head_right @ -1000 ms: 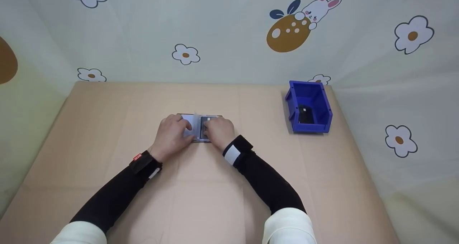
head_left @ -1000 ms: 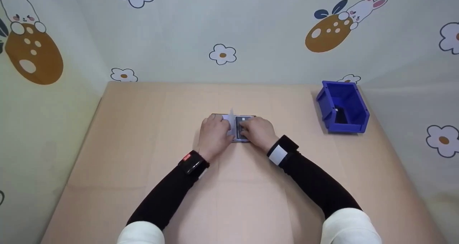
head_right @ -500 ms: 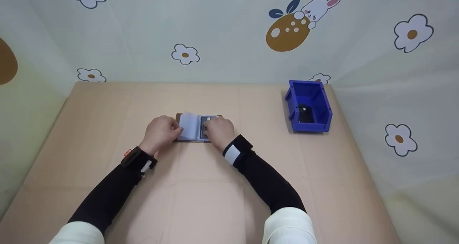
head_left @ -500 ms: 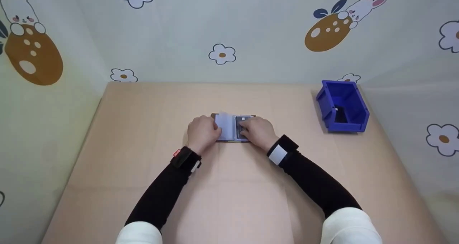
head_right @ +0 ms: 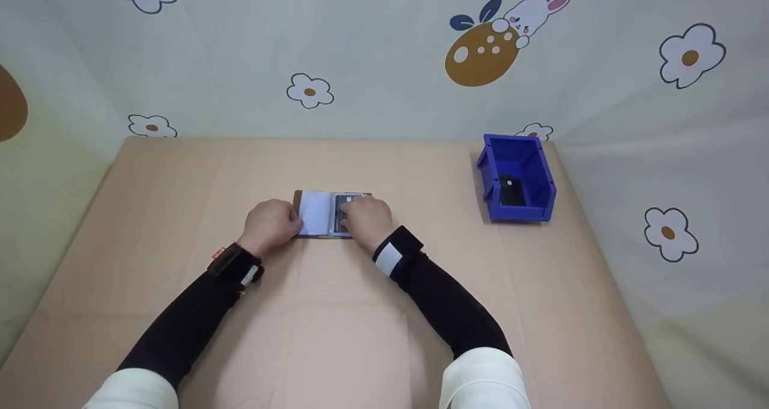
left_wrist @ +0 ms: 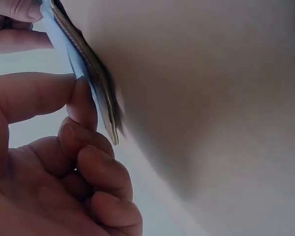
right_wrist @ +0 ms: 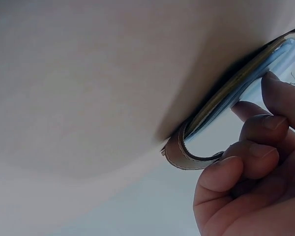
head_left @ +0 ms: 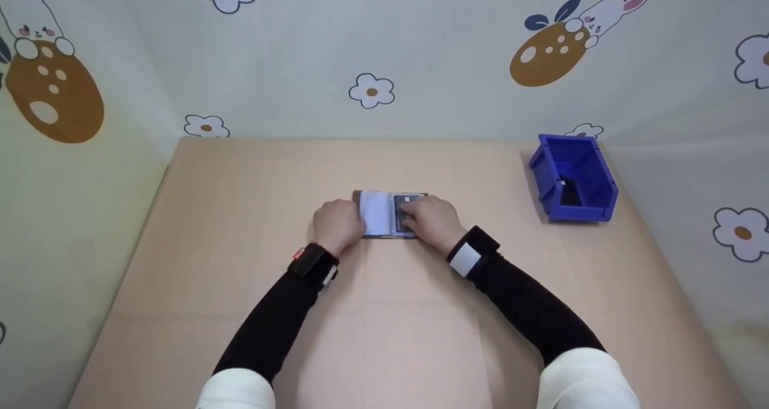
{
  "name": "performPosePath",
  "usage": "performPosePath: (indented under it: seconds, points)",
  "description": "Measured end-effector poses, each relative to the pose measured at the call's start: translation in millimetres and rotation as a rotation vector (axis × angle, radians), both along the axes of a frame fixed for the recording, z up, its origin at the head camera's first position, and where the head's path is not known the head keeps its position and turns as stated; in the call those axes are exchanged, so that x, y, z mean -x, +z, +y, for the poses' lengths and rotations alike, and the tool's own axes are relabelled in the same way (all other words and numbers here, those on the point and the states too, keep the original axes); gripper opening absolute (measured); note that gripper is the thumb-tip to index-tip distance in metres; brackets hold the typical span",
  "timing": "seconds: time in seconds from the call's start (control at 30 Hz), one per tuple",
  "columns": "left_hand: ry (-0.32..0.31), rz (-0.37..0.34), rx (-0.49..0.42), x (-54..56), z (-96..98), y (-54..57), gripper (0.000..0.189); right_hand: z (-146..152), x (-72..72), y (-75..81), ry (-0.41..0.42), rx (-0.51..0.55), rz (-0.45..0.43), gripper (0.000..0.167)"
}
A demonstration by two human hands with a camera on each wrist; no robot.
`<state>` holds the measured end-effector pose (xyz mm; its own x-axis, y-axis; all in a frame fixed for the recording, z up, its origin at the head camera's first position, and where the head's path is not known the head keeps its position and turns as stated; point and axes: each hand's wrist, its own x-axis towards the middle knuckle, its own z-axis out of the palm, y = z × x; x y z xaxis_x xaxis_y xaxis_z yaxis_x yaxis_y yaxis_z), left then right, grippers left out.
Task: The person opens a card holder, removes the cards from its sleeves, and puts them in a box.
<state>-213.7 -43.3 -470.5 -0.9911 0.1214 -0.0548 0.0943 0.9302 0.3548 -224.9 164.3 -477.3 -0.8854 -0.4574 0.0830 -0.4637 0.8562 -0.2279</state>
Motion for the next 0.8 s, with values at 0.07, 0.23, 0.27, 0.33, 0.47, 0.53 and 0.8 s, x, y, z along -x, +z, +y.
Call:
performPosePath:
  seconds: [0.07, 0.23, 0.27, 0.33, 0.47, 0.53, 0.8]
  points:
    - [0.003, -0.015, 0.014, 0.9, 0.4, -0.5, 0.021, 0.2, -0.2, 0.1, 0.0, -0.001, -0.003, 0.009]
    - [0.002, -0.031, 0.048, 2.4, 2.8, -0.7, 0.017, 0.5, 0.2, -0.4, 0.006, -0.003, -0.001, 0.008]
    - [0.002, -0.034, 0.059, 2.5, 3.4, -0.4, 0.016, 0.4, 0.3, -0.4, 0.007, -0.004, 0.0, 0.009]
    - [0.002, -0.039, 0.077, 2.6, 4.9, 0.9, 0.015, 0.3, 0.5, -0.6, 0.008, -0.005, 0.001, 0.01]
    - [-0.005, -0.061, 0.129, 2.6, 8.0, 5.4, 0.013, 0.0, 0.1, -0.3, 0.001, -0.008, -0.004, 0.009]
    - [-0.009, -0.075, 0.149, 3.1, 9.0, 6.5, 0.014, 0.0, -0.1, -0.1, -0.003, -0.012, -0.006, 0.009]
    - [-0.003, -0.064, 0.181, 5.3, 10.1, 6.2, 0.016, 0.6, 0.5, 0.2, -0.001, -0.014, -0.011, 0.008]
